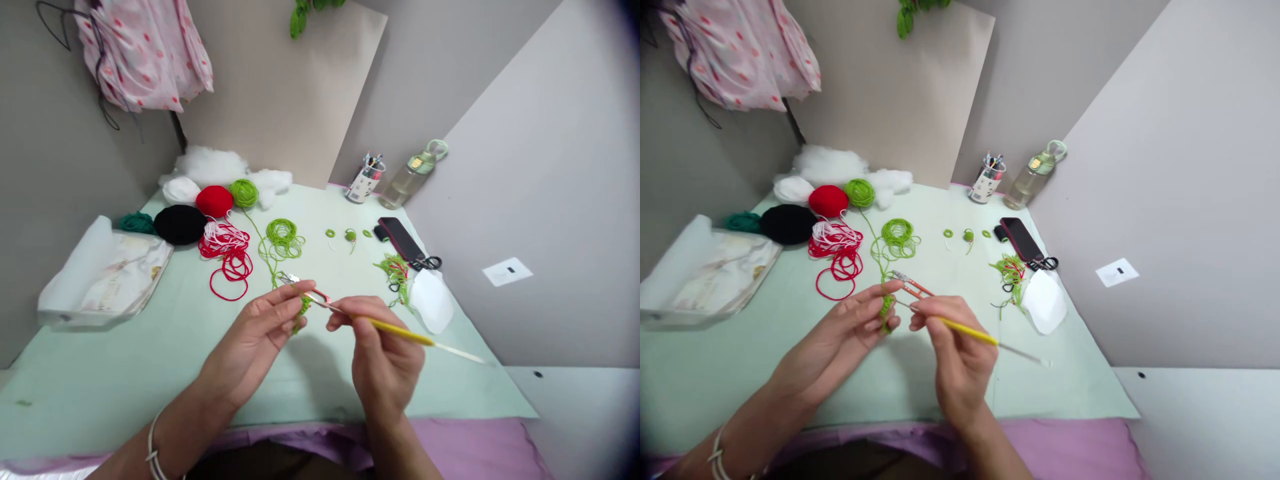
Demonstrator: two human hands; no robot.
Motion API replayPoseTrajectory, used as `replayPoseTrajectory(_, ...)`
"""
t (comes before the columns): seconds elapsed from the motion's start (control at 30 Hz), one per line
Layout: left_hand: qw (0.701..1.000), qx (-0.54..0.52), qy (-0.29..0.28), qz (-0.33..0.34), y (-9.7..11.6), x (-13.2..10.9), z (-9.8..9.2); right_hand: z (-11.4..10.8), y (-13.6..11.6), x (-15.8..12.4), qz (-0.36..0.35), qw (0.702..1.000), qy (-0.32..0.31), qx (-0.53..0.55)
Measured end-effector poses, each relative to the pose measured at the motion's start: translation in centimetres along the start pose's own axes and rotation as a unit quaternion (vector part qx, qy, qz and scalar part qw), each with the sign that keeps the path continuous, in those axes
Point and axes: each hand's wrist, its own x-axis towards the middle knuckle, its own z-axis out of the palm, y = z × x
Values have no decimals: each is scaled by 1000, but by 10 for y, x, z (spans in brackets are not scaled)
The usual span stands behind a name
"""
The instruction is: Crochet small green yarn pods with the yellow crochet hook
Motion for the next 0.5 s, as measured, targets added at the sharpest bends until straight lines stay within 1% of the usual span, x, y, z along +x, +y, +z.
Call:
replayPoseTrajectory(0.03,1000,15,7,16,1,-1,0,0,0,2,36,998,7,48)
replayPoseTrajectory(0.1,997,54,8,46,0,-3,1,1,0,5,75,991,-7,110)
replayPoseTrajectory(0.2,994,90,-6,66,-2,-7,4,3,2,6,85,989,-37,118)
replayPoseTrajectory(0.27,993,97,-8,68,-3,-7,4,3,3,6,105,986,-36,127)
replayPoseTrajectory(0.4,989,120,2,80,0,-7,4,2,2,10,165,968,-24,189)
replayPoseTrajectory(0.5,988,126,7,85,2,-7,3,0,0,11,172,963,-26,205)
